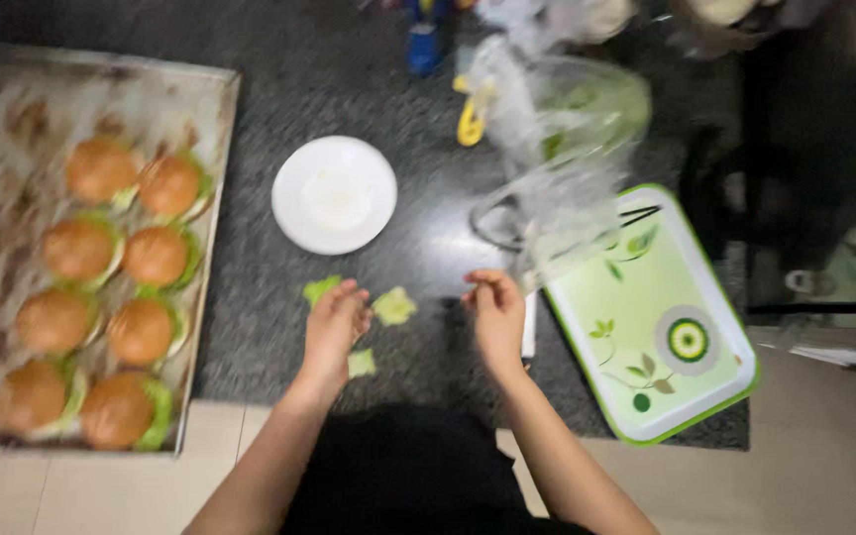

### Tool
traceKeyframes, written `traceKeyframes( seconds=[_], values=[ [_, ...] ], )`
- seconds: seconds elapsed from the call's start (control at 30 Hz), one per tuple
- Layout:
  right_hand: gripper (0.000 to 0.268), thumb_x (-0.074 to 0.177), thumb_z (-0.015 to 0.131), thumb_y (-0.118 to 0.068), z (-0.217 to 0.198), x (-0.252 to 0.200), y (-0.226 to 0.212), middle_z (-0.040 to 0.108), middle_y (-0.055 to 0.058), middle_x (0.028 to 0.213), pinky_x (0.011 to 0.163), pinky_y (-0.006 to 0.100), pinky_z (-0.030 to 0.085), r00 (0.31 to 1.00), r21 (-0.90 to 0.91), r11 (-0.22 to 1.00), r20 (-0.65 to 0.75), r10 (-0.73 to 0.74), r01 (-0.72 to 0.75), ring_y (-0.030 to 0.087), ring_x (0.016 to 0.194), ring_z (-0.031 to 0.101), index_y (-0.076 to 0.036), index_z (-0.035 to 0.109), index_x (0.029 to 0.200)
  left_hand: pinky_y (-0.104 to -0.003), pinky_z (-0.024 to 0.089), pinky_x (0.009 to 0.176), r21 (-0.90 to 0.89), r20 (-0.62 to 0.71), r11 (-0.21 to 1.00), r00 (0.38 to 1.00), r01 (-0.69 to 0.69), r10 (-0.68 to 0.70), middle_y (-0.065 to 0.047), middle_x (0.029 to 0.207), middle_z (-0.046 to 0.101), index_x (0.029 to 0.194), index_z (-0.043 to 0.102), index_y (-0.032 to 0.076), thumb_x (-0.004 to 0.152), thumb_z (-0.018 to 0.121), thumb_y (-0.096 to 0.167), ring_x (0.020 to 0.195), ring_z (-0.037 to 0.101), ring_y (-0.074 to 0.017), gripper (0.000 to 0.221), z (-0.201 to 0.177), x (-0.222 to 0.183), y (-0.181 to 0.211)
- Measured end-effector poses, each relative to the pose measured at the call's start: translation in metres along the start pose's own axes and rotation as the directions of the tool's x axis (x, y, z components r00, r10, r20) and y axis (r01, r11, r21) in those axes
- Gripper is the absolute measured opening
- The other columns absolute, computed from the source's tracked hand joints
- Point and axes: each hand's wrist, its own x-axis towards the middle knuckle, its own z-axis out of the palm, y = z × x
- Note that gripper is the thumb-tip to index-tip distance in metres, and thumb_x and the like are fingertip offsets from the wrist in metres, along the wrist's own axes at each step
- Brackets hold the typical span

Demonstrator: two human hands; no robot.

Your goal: The person assembles burgers on a baking sheet by placing lettuce, pre-cooked meat patties, and sauce onto burger buns, then packages the remaining ingredients into plastic bags and moves a tray.

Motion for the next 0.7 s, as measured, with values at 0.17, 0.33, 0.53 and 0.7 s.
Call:
traceKeyframes(
  seconds=[0.17, 0.33, 0.53, 0.7],
  values=[
    [0.017, 0.100, 0.062, -0.011, 0.010, -0.050, 0.053, 0.070, 0.010, 0.093, 0.069, 0.029, 0.052, 0.941, -0.411, 0.904, 0.243, 0.235, -0.120, 0.012, 0.076, 0.063, -0.004, 0.070, 0.114, -0.024, 0.050, 0.063, -0.040, -0.171, 0.997, 0.984, -0.063, 0.055, -0.005, 0.094, 0.066, 0.130, 0.059, 0.000, 0.093, 0.065, 0.013, 0.074, 0.061, -0.0105, 0.039, -0.058, -0.012, -0.005],
    [0.021, 0.093, 0.069, -0.013, 0.037, -0.053, 0.053, 0.068, 0.013, 0.108, 0.071, 0.032, 0.055, 0.954, -0.607, 0.770, 0.301, -0.005, 0.196, 0.017, 0.076, 0.066, -0.003, 0.068, 0.112, -0.024, 0.048, 0.062, -0.008, -0.094, 0.999, 0.994, -0.053, 0.052, -0.005, 0.098, 0.068, 0.131, 0.058, 0.000, 0.094, 0.064, 0.012, 0.076, 0.062, -0.0100, 0.040, -0.082, -0.019, -0.010],
    [0.030, 0.088, 0.072, -0.012, 0.070, -0.058, 0.043, 0.062, 0.016, 0.114, 0.073, 0.034, 0.055, 0.976, -0.714, 0.669, 0.192, -0.098, 0.208, 0.021, 0.075, 0.065, -0.003, 0.066, 0.116, -0.025, 0.051, 0.066, 0.122, 0.016, 0.992, 1.000, 0.017, -0.019, -0.008, 0.103, 0.067, 0.134, 0.055, 0.002, 0.092, 0.064, 0.016, 0.082, 0.063, -0.0121, 0.045, -0.103, -0.011, -0.034],
    [0.031, 0.088, 0.069, -0.011, 0.096, -0.092, 0.034, 0.058, 0.017, 0.118, 0.075, 0.035, 0.056, 0.985, -0.716, 0.677, 0.158, -0.075, 0.167, 0.021, 0.076, 0.065, -0.004, 0.065, 0.119, -0.033, 0.052, 0.091, 0.349, -0.049, 0.928, 0.986, -0.131, 0.158, -0.015, 0.119, 0.065, 0.136, 0.052, -0.002, 0.086, 0.075, 0.019, 0.107, 0.063, -0.0230, 0.059, -0.101, 0.017, -0.062]
  ],
)
